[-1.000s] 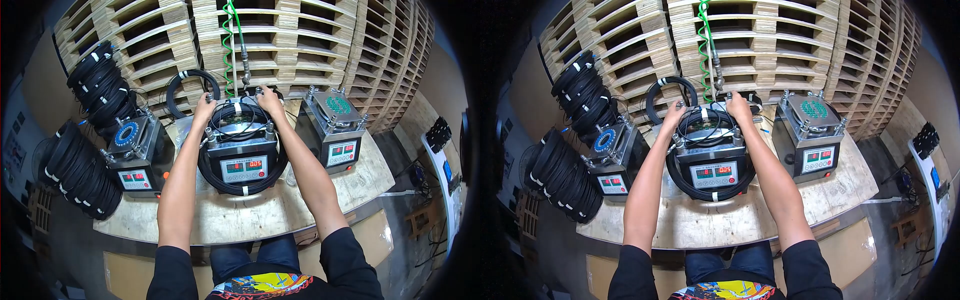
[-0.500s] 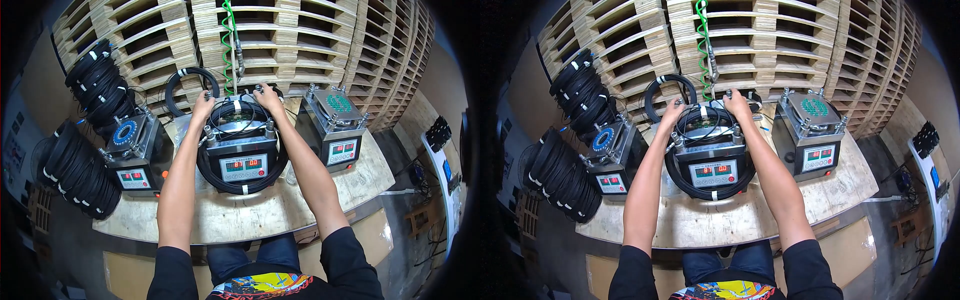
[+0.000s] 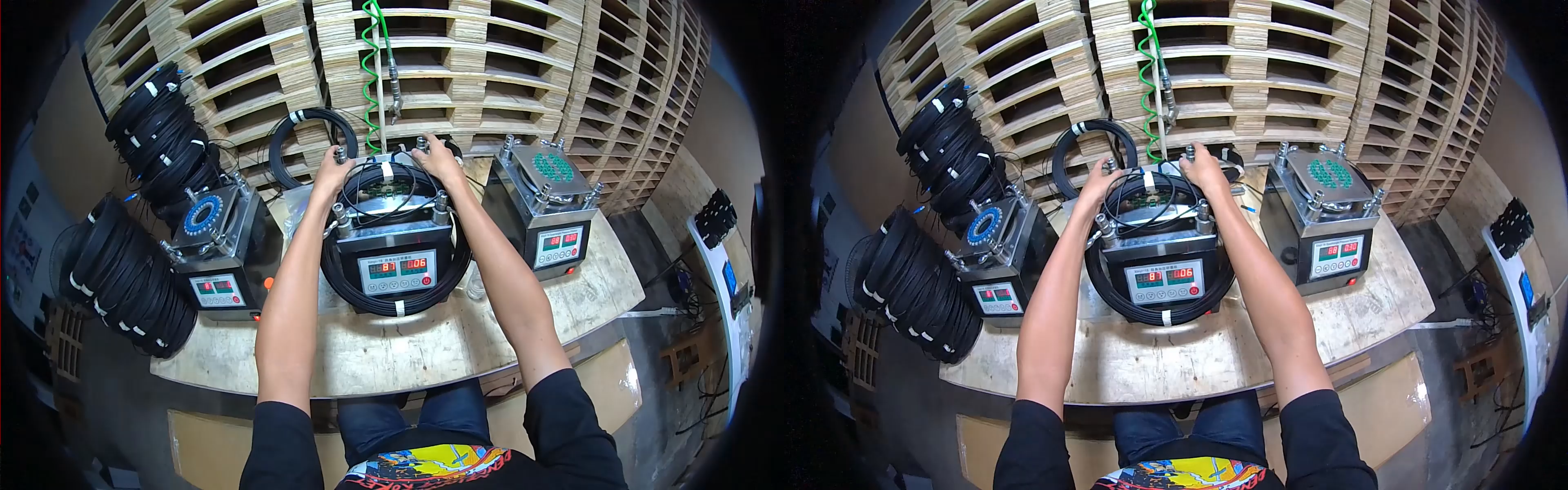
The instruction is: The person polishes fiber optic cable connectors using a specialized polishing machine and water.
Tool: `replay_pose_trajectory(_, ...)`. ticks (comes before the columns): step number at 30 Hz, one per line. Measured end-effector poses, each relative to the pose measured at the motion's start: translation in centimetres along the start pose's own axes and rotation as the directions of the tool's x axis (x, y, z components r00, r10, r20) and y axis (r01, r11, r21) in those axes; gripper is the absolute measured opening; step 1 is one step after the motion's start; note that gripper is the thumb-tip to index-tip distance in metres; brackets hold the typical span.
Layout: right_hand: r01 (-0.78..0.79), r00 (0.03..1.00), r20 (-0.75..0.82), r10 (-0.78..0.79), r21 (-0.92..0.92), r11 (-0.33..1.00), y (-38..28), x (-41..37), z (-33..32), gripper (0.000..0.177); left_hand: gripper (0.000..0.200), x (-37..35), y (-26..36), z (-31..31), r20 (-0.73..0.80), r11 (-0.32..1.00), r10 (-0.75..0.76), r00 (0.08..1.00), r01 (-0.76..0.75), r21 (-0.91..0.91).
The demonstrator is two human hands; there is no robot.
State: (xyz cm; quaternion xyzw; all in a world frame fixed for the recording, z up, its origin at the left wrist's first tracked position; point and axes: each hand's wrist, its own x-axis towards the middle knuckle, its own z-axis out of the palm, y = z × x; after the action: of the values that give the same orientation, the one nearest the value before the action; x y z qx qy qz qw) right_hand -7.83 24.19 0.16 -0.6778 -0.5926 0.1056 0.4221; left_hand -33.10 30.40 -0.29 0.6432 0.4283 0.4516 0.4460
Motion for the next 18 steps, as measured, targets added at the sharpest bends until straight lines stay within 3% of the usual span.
replay_pose_trajectory(5, -0.106, 0.994, 0.002, 0.106, 0.006, 0.994, -1.2, -0.7, -0.4, 0.068, 0.070, 1.7, -2.1, -0.1, -0.002, 0.999, 0.043, 0.999, -0.043, 0.008)
replay_pose_trajectory(7, -0.141, 0.990, 0.003, 0.142, -0.029, 0.990, -1.7, -0.8, -0.7, 0.066, 0.071, 3.6, -4.4, -0.1, -0.081, 0.973, 0.194, 0.978, -0.181, 0.140)
replay_pose_trajectory(8, -0.176, 0.984, 0.004, 0.177, -0.064, 0.982, -1.8, -0.9, -0.8, 0.065, 0.071, 3.6, -4.5, -0.1, -0.081, 0.973, 0.195, 0.978, -0.182, 0.140)
replay_pose_trajectory(10, -0.161, 0.987, -0.010, 0.161, -0.068, 0.985, -1.6, -0.9, -0.6, 0.063, 0.072, 1.2, -1.7, 0.2, 0.000, 0.996, 0.022, 1.000, -0.022, -0.092)
replay_pose_trajectory(11, -0.145, 0.989, -0.022, 0.144, -0.073, 0.987, -1.4, -0.8, -0.6, 0.061, 0.072, 0.8, -0.9, 0.2, 0.001, 0.995, 0.023, 1.000, -0.023, -0.093)
replay_pose_trajectory(15, -0.080, 0.997, -0.021, 0.079, -0.017, 0.997, -1.2, -1.0, -0.7, 0.060, 0.069, 1.1, -1.4, -0.3, 0.033, 0.998, -0.064, 0.997, 0.064, 0.013)
replay_pose_trajectory(17, 0.033, 0.999, -0.034, -0.034, -0.019, 0.999, -0.8, -0.8, -0.7, 0.059, 0.068, 1.7, -2.3, -0.7, 0.059, 0.996, -0.085, 0.995, 0.083, 0.043)
replay_pose_trajectory(18, 0.032, 0.999, -0.037, -0.032, -0.019, 0.999, -0.9, -0.9, -0.7, 0.059, 0.070, 2.1, -2.5, -0.7, 0.027, 0.983, -0.013, 1.000, 0.007, 0.184)
